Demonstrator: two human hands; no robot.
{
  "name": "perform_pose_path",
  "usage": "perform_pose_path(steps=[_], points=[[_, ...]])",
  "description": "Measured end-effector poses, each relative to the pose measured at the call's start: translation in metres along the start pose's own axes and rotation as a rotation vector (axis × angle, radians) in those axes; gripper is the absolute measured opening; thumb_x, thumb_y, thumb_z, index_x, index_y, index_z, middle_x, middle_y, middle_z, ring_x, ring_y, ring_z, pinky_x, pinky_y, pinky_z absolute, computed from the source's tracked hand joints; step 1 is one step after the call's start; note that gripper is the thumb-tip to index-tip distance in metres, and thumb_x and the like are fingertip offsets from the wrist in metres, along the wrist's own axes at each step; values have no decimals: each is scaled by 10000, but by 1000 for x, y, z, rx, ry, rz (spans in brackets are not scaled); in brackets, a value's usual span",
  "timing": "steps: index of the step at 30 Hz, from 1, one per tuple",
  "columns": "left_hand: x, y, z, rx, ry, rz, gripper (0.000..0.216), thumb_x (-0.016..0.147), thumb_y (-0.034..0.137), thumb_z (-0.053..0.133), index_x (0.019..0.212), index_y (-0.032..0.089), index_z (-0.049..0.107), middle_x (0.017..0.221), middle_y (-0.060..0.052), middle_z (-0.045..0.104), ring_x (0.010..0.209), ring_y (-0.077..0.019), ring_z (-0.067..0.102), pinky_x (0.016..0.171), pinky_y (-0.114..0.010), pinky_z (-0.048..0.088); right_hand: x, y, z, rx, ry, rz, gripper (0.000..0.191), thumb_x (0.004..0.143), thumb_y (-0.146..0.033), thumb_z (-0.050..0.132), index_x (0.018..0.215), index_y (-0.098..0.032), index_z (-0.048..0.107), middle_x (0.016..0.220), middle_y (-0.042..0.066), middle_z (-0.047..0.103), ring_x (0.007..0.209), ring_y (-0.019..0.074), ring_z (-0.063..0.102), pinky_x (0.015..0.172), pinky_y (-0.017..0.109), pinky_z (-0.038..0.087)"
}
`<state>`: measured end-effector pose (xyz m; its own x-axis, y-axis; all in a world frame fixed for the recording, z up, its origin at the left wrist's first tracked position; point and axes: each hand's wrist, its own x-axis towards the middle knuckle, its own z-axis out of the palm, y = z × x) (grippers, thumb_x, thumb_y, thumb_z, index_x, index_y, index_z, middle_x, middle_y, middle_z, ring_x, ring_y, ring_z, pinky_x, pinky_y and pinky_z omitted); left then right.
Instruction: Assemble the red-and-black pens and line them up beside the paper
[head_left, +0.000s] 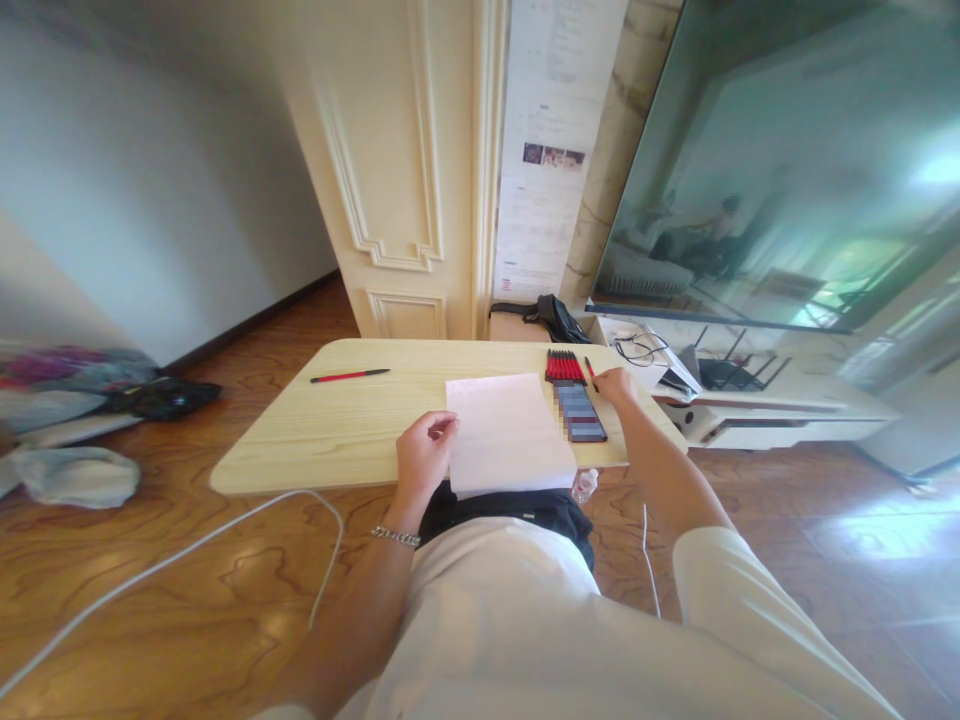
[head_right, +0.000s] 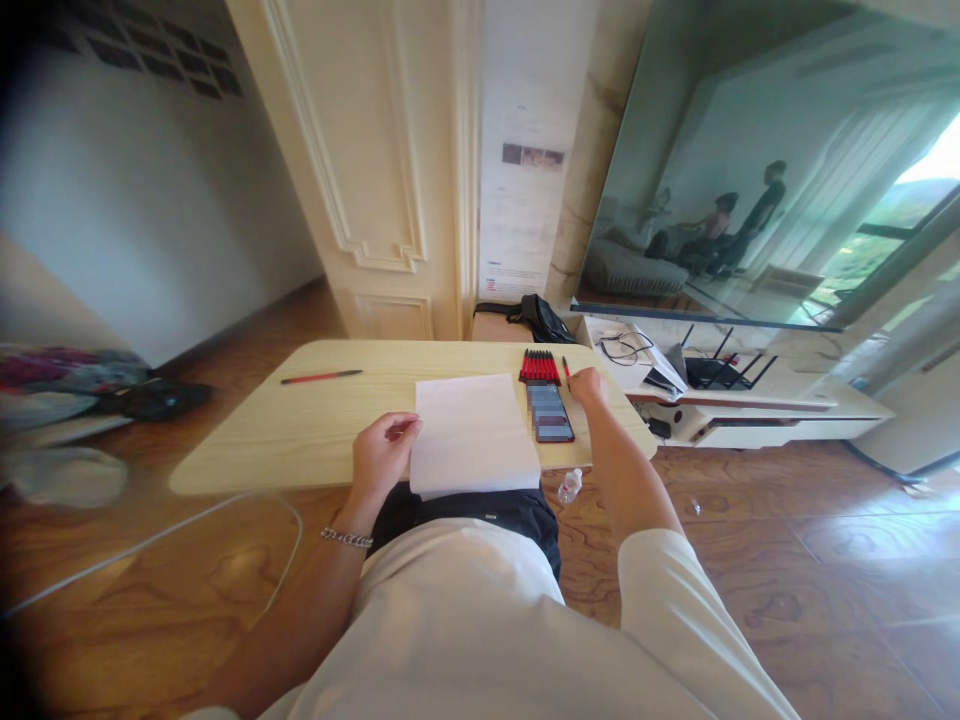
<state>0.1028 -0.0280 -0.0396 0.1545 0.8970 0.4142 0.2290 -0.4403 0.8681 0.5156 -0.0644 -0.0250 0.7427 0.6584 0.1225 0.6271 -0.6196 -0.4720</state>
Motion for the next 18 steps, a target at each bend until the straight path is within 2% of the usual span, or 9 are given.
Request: perform_pose_path(steps=[6, 18], points=[[0, -1, 0, 25, -11, 11, 211, 764, 361, 632, 888, 213, 716, 891, -47, 729, 759, -189, 649, 739, -292, 488, -3, -6, 2, 21, -28, 22, 349, 795, -453, 611, 950, -178, 759, 957, 157, 700, 884, 245, 624, 749, 324, 450], [1, -1, 0, 77, -21, 20, 221, 783, 373, 612, 892, 208, 712, 881, -30, 729, 744, -169, 646, 725, -269, 488, -8, -10, 10, 16, -7, 45, 427, 830, -539, 543, 1012, -209, 745, 1035, 139, 699, 958, 278, 627, 802, 365, 457]])
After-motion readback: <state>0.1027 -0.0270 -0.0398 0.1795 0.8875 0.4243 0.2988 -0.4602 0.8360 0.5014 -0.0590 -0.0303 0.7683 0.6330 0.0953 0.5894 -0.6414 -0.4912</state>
